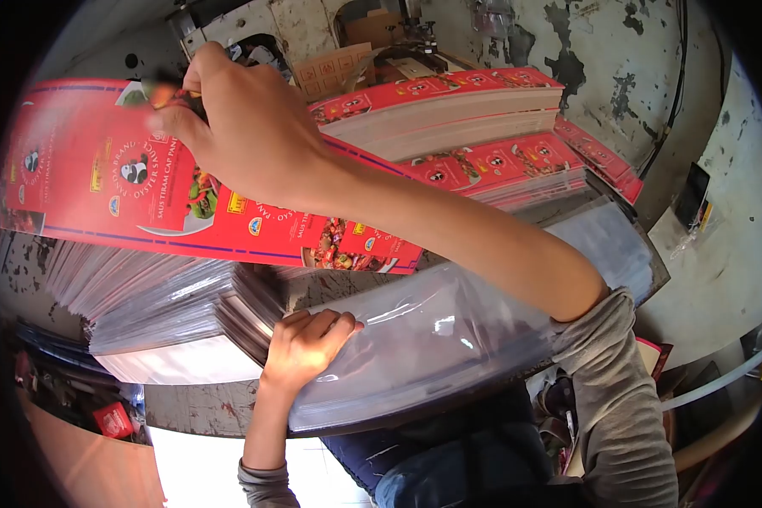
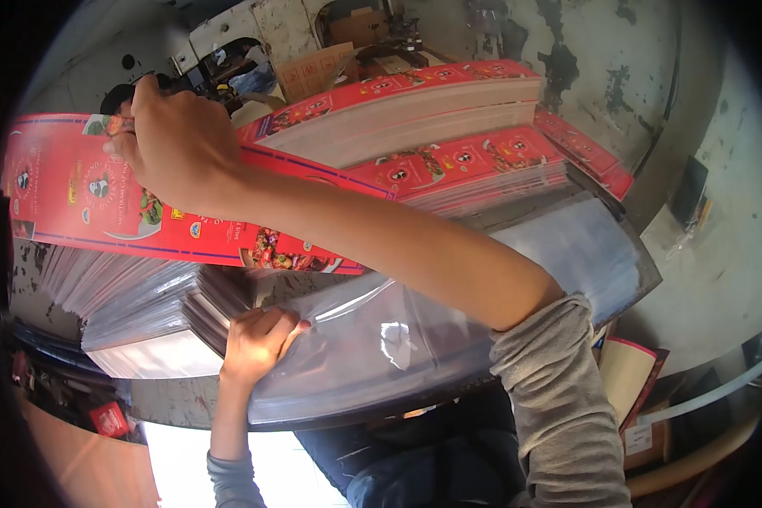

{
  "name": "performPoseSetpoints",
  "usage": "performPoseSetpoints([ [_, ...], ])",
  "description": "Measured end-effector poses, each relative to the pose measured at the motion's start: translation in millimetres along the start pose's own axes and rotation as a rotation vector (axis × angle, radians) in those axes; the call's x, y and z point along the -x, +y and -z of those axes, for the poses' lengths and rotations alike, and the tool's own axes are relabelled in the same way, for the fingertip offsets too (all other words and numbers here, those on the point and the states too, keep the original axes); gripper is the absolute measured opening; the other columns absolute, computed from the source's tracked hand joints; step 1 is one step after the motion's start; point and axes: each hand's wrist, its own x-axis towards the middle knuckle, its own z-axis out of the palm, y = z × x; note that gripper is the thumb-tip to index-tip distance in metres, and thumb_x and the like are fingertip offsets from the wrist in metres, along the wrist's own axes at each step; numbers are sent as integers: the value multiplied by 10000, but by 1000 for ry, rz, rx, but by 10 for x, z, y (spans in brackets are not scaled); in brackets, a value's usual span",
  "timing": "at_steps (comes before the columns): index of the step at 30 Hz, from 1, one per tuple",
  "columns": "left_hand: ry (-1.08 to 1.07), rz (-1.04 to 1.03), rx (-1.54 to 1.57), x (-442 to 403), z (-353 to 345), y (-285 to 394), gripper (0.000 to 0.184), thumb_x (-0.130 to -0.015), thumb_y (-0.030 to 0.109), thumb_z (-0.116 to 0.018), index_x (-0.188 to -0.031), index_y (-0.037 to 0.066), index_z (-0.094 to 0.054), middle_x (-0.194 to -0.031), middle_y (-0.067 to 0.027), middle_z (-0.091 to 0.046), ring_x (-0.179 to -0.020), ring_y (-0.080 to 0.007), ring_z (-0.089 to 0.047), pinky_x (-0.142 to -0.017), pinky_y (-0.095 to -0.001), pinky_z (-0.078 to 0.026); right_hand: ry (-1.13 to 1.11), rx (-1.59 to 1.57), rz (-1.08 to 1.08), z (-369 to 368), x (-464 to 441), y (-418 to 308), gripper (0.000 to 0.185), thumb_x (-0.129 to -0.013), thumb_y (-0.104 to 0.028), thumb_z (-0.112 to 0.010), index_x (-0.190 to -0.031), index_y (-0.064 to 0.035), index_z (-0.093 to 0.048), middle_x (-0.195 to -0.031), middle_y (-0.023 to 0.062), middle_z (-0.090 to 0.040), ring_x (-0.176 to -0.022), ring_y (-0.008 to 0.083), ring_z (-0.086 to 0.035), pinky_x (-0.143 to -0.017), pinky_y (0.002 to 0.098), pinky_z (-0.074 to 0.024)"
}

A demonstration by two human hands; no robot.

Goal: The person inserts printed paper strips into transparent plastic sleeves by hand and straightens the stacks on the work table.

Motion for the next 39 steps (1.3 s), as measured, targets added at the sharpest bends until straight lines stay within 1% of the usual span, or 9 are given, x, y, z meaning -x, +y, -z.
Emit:
performPoseSetpoints([
  [14,15,42,7,4,-50,-11,209,-762,237,-667,-711,106,-512,-590,-9,-500,-433,-184,-488,-421,-291,-413,-76,-40,-57,-192,-36,-130,278,-802,-198,-586,-812,67,-501,-645,196,-609,-634,338,-630,-584,422,-486],
  [16,44,60,-4,-6,-62,-13,209,-767,235,-662,-710,102,-511,-578,-11,-490,-430,-188,-485,-417,-295,-409,-261,10,-236,-107,40,-84,279,-809,-208,-581,-787,53,-482,-654,189,-610,-632,346,-627,-569,434,-471],
  [19,53,108,-40,16,-47,-8,211,-774,231,-658,-709,95,-510,-553,-14,-468,-422,-193,-475,-408,-297,-398,-295,69,-267,-29,212,222,310,-810,-248,-601,-787,33,-470,-614,160,-584,-589,331,-609,-529,419,-443],
  [23,95,117,-106,10,-39,-12,227,-763,236,-674,-701,95,-506,-533,-10,-440,-398,-178,-446,-395,-282,-377,-440,175,-283,491,453,597,428,-773,-388,-667,-761,-16,-456,-576,61,-475,-546,170,-484,-516,310,-389],
  [27,104,110,-152,29,-54,-34,233,-751,239,-687,-690,99,-511,-547,-2,-468,-402,-152,-454,-408,-264,-387,-601,159,-315,1240,713,764,349,-801,-329,-659,-764,-34,-475,-623,38,-485,-579,88,-457,-507,273,-340],
  [29,155,99,-189,21,-62,-65,226,-752,239,-687,-681,110,-515,-562,6,-506,-420,-140,-483,-427,-251,-401,-692,179,-522,1598,834,724,315,-809,-281,-655,-754,-24,-482,-633,35,-490,-576,83,-436,-498,264,-315],
  [31,132,146,-153,3,-57,-43,237,-753,252,-685,-669,115,-511,-552,10,-510,-423,-147,-492,-427,-263,-401,-661,312,-379,1930,965,866,327,-778,-308,-672,-754,-22,-516,-562,59,-479,-517,120,-451,-488,287,-340],
  [35,29,292,-56,8,-37,-53,277,-736,302,-697,-672,109,-509,-525,9,-489,-403,-172,-472,-416,-282,-382,-680,420,-488,2396,1154,1014,279,-759,-244,-690,-745,-20,-524,-569,59,-460,-510,124,-437,-480,287,-337],
  [39,-164,442,358,-25,8,-126,362,-666,339,-747,-678,78,-497,-576,-18,-476,-509,-206,-494,-501,-311,-411,-714,459,-523,2469,1238,941,258,-741,-198,-699,-722,-17,-516,-563,67,-463,-473,137,-413,-453,287,-321],
])
